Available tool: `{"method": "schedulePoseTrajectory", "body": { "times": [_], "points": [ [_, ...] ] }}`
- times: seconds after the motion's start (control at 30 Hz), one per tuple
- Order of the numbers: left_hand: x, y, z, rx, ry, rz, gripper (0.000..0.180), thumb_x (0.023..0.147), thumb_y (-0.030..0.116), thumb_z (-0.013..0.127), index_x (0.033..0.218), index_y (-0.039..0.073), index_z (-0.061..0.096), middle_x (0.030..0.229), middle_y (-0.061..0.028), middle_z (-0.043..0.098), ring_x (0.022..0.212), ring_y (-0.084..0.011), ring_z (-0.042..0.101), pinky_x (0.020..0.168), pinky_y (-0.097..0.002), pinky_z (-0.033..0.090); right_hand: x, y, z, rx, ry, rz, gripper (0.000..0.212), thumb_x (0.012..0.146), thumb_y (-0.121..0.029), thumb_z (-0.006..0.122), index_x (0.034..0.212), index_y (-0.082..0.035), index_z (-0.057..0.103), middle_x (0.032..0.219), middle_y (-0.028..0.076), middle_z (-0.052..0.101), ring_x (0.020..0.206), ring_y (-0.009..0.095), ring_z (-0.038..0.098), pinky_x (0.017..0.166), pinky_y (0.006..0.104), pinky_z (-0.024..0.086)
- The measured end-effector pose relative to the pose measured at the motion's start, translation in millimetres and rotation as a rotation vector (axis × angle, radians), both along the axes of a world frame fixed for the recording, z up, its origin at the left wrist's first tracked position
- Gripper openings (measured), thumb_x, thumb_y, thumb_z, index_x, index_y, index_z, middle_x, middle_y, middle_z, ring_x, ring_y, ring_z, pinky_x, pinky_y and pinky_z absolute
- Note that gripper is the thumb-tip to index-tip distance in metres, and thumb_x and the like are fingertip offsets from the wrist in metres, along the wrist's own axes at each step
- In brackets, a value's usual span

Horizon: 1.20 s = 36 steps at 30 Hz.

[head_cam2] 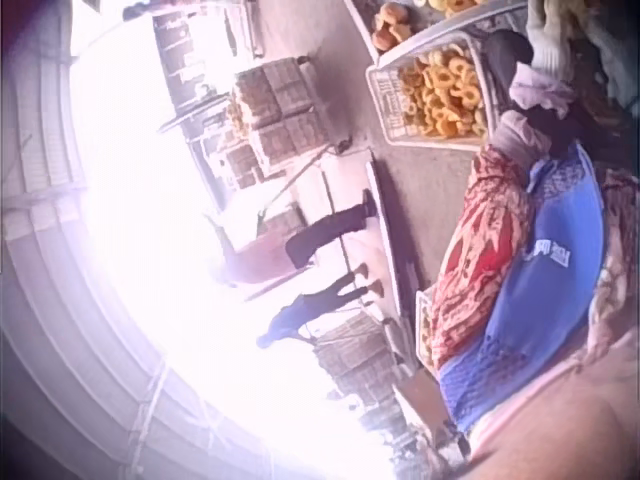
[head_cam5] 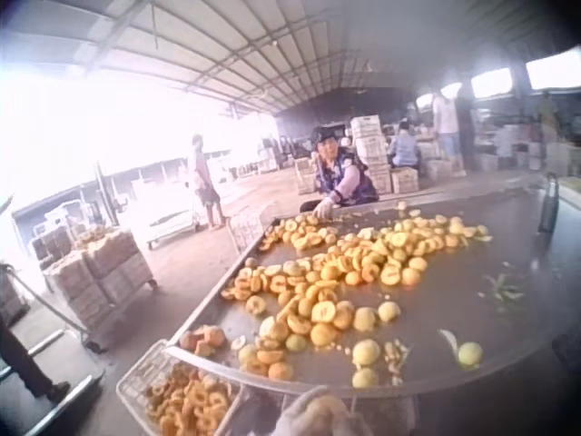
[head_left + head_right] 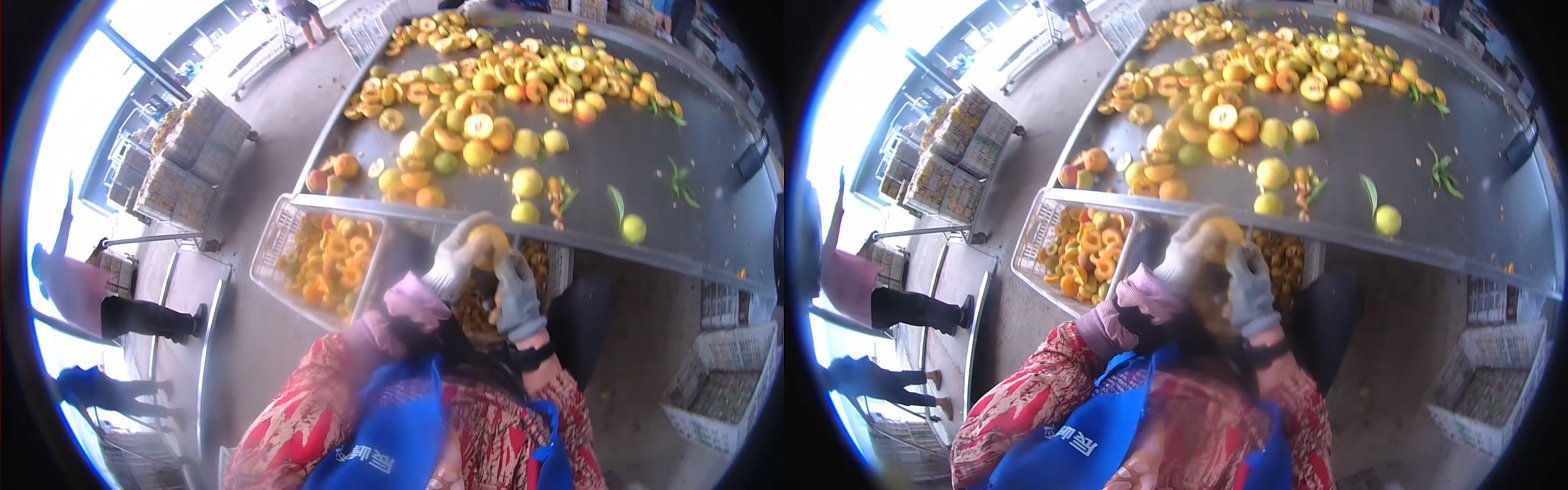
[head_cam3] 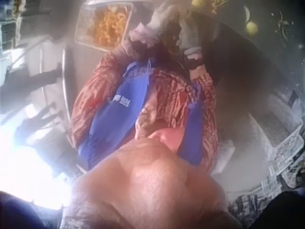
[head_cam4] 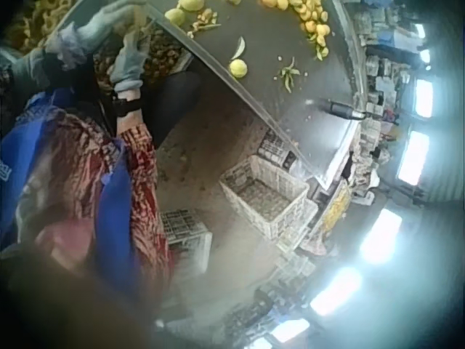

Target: The recorder is sitting at a sorting table, picking up halved peaches, and using a small tool to remove the pits.

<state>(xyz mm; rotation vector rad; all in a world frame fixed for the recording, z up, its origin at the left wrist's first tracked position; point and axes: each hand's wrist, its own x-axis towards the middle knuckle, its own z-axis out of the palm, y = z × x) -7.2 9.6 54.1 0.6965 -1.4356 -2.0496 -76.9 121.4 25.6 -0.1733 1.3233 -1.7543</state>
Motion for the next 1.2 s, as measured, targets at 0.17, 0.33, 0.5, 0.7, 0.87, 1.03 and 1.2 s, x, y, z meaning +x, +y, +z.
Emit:
{"method": "schedulePoseTrajectory", "body": {
  "times": [0.17, 0.33, 0.5, 0.7, 0.87, 1.03, 1.2],
  "points": [
    [15, -12, -48, 0.205, 0.026, 0.300, 0.037, 0.102, 0.032, 0.047, 0.117, 0.000, 0.058, 0.097, -0.0090, 0.065, 0.084, -0.0166, 0.062, 0.073, -0.0291, 0.052, 26, 0, -4, 0.119, 0.375, 0.154, 0.031, 0.094, -0.030, 0.060, 0.107, -0.002, 0.055, 0.083, 0.012, 0.064, 0.074, 0.029, 0.060, 0.070, 0.0395, 0.048],
    [19, -15, -50, 0.297, 0.065, 0.121, 0.037, 0.102, 0.030, 0.049, 0.116, -0.002, 0.060, 0.100, -0.0129, 0.066, 0.085, -0.0211, 0.065, 0.075, -0.0311, 0.054, 25, 7, -6, 0.311, 0.842, 0.275, 0.027, 0.092, -0.026, 0.059, 0.102, -0.002, 0.053, 0.089, 0.028, 0.062, 0.087, 0.046, 0.060, 0.074, 0.0479, 0.047],
    [15, -7, -42, 0.264, 0.022, 0.111, 0.037, 0.102, 0.030, 0.049, 0.115, -0.003, 0.062, 0.104, -0.0130, 0.066, 0.090, -0.0200, 0.065, 0.079, -0.0307, 0.053, 21, 0, -16, 0.356, 0.852, 0.319, 0.027, 0.090, -0.024, 0.060, 0.103, -0.002, 0.052, 0.090, 0.029, 0.062, 0.089, 0.048, 0.059, 0.075, 0.0484, 0.047],
    [6, -7, -48, 0.274, -0.003, 0.285, 0.036, 0.101, 0.029, 0.051, 0.114, -0.002, 0.063, 0.104, -0.0113, 0.066, 0.092, -0.0183, 0.064, 0.080, -0.0298, 0.053, 22, -10, -34, 0.303, 0.791, 0.321, 0.034, 0.087, -0.028, 0.062, 0.105, 0.001, 0.057, 0.093, 0.030, 0.063, 0.090, 0.047, 0.061, 0.077, 0.0473, 0.049],
    [4, -15, -51, 0.345, -0.062, 0.254, 0.042, 0.096, 0.037, 0.057, 0.102, -0.004, 0.064, 0.086, -0.0119, 0.065, 0.069, -0.0199, 0.063, 0.058, -0.0287, 0.054, 13, -8, -32, 0.279, 0.740, 0.454, 0.033, 0.088, -0.028, 0.062, 0.099, 0.002, 0.062, 0.095, 0.028, 0.064, 0.090, 0.043, 0.063, 0.078, 0.0425, 0.050],
    [0, -45, -59, 0.383, -0.337, -0.212, 0.045, 0.095, 0.039, 0.057, 0.104, -0.005, 0.063, 0.081, -0.0131, 0.065, 0.056, -0.0212, 0.060, 0.043, -0.0275, 0.050, 5, 5, -22, 0.254, 0.633, 0.527, 0.032, 0.092, -0.029, 0.059, 0.101, 0.002, 0.062, 0.093, 0.026, 0.065, 0.086, 0.037, 0.065, 0.077, 0.0412, 0.050],
    [7, -25, -65, 0.109, -0.077, 0.016, 0.043, 0.097, 0.040, 0.055, 0.119, 0.004, 0.061, 0.098, -0.0123, 0.065, 0.078, -0.0167, 0.061, 0.069, -0.0268, 0.051, -2, 3, -21, 0.236, 0.361, 0.511, 0.033, 0.092, -0.029, 0.059, 0.102, 0.002, 0.063, 0.090, 0.024, 0.066, 0.080, 0.031, 0.065, 0.075, 0.0405, 0.050]
  ]
}}
